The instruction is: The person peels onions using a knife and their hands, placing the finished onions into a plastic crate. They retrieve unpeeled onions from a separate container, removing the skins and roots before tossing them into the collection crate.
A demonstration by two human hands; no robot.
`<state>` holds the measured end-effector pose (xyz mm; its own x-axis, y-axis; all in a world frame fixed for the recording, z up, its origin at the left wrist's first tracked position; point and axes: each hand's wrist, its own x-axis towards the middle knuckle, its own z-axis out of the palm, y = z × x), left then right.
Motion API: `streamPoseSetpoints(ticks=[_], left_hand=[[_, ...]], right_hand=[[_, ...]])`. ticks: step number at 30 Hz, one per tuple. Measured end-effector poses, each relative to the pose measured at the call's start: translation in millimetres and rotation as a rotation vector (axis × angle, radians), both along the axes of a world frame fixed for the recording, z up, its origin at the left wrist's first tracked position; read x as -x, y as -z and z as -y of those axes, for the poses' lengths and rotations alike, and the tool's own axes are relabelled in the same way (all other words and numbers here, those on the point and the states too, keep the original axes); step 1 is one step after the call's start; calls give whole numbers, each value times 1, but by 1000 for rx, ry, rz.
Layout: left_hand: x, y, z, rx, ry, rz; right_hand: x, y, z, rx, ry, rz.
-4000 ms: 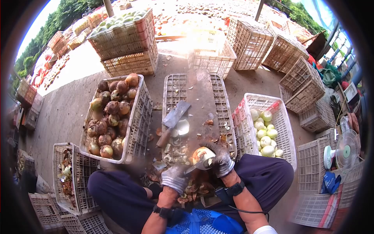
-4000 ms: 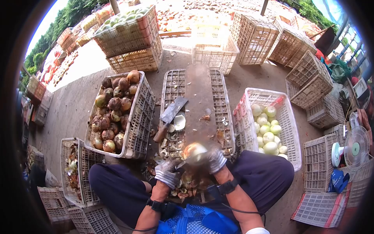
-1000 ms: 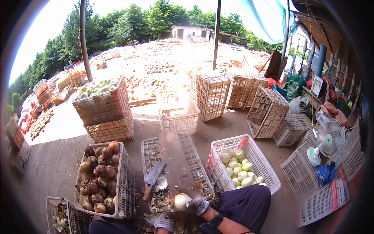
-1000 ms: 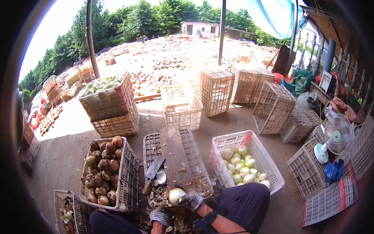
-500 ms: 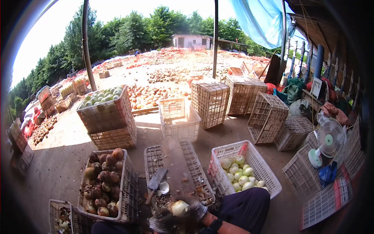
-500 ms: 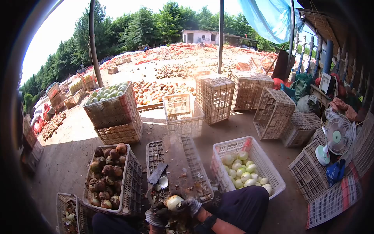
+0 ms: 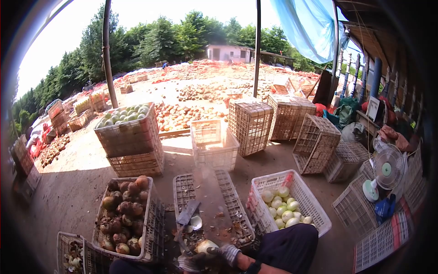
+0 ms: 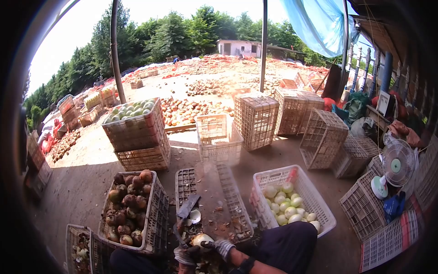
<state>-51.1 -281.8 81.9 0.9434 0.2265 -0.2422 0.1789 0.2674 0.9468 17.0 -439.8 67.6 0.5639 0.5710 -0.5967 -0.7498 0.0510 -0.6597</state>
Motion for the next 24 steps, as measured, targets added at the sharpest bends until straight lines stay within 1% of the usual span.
streamPoseSetpoints(ticks=[1,4,5,7,10,11,14,16,18,20,21,23,24], left_hand=[[0,-1,0,19,-7,4],[0,-8,4,87,-19,25],[0,-10,7,108,-23,36],[0,-10,11,140,-46,70],[-6,37,14,74,-191,113],[-4,21,12,105,-127,16],[-5,-6,13,-45,-70,176],[-4,24,10,-158,-115,239],[8,-15,16,103,-127,94],[13,5,15,-355,-60,101],[13,9,14,-588,-22,122],[14,9,18,-950,35,93],[13,5,20,-1132,65,83]], right_hand=[[0,1,-1,24,18,61],[-5,5,-3,196,-24,361],[-5,4,-2,248,-30,337],[-6,-15,-2,347,-61,292],[-2,-14,-2,56,108,17],[-6,-11,-4,-7,149,-27],[-12,-6,1,-303,211,-150],[-16,-13,6,-608,178,-232],[-18,-11,9,-586,277,-233],[-23,3,11,-577,374,-192],[-24,0,13,-593,374,-190],[-28,-8,13,-640,363,-167],[-30,-2,13,-621,400,-180]])
